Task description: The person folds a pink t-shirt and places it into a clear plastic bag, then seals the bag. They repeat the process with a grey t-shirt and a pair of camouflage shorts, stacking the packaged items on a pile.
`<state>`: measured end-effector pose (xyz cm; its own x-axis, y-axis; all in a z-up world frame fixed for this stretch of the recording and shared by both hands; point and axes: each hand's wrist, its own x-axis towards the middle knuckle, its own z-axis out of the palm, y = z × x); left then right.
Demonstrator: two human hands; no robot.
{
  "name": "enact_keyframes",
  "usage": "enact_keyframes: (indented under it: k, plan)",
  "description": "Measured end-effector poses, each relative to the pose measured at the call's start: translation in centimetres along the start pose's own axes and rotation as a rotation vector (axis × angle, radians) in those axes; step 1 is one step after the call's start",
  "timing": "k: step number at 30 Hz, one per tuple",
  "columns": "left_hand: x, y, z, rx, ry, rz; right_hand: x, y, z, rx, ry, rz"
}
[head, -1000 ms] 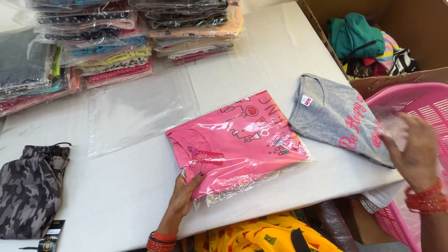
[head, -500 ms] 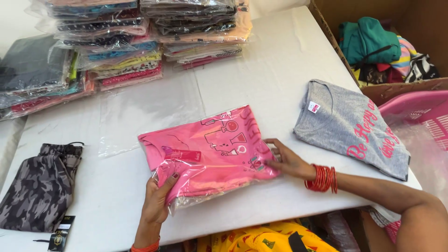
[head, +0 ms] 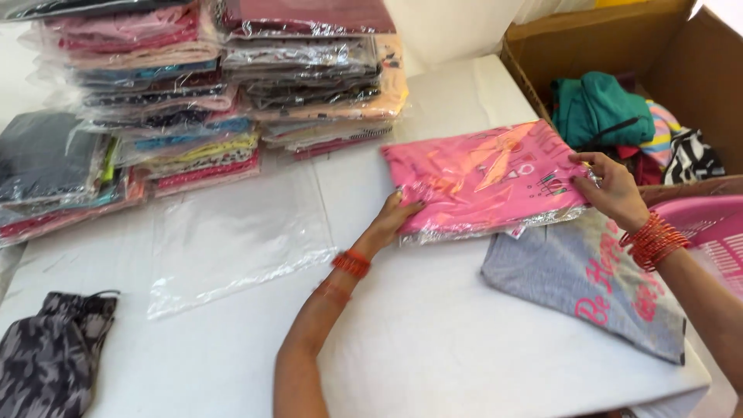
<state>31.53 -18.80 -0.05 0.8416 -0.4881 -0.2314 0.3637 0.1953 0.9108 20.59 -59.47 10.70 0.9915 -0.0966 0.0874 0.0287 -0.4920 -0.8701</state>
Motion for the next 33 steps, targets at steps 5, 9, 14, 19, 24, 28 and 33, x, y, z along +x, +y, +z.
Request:
enact_keyframes:
  k: [5,9,14,19,24,28,33]
  plan:
    - [13.0,-1.1,-0.8,0.156,-0.037,0.067,8.3,4.1,-1.4,-0.275,0.159,-0.081]
    - [14.2,0.1,1.1,0.237,-0.03,0.13,14.6,6.2,-2.5,-0.451,0.209,-0.227]
    - [14.7,-1.8,2.8,0.282,-0.103,0.143,11.8,4.7,-4.7,-0.42,0.201,-0.15]
    - [20.1,0.3,2.7,0.651,-0.146,0.166,9.9,4.9,-4.0,-0.436,0.329,-0.069]
    - [22.6,3.4,0.4,0.572,0.028,0.041,15.1,7.5,-1.8,-0.391,0.387,-0.263]
    - [25.4,3.1,-3.2,0.451,0.276,-0.074,20.4,6.7,1.5,-0.471,0.395,-0.334]
    - [28.6,0.1,-5.1,0.722,0.491,0.197,25.1,6.4,3.7,-0.66,0.442,-0.25]
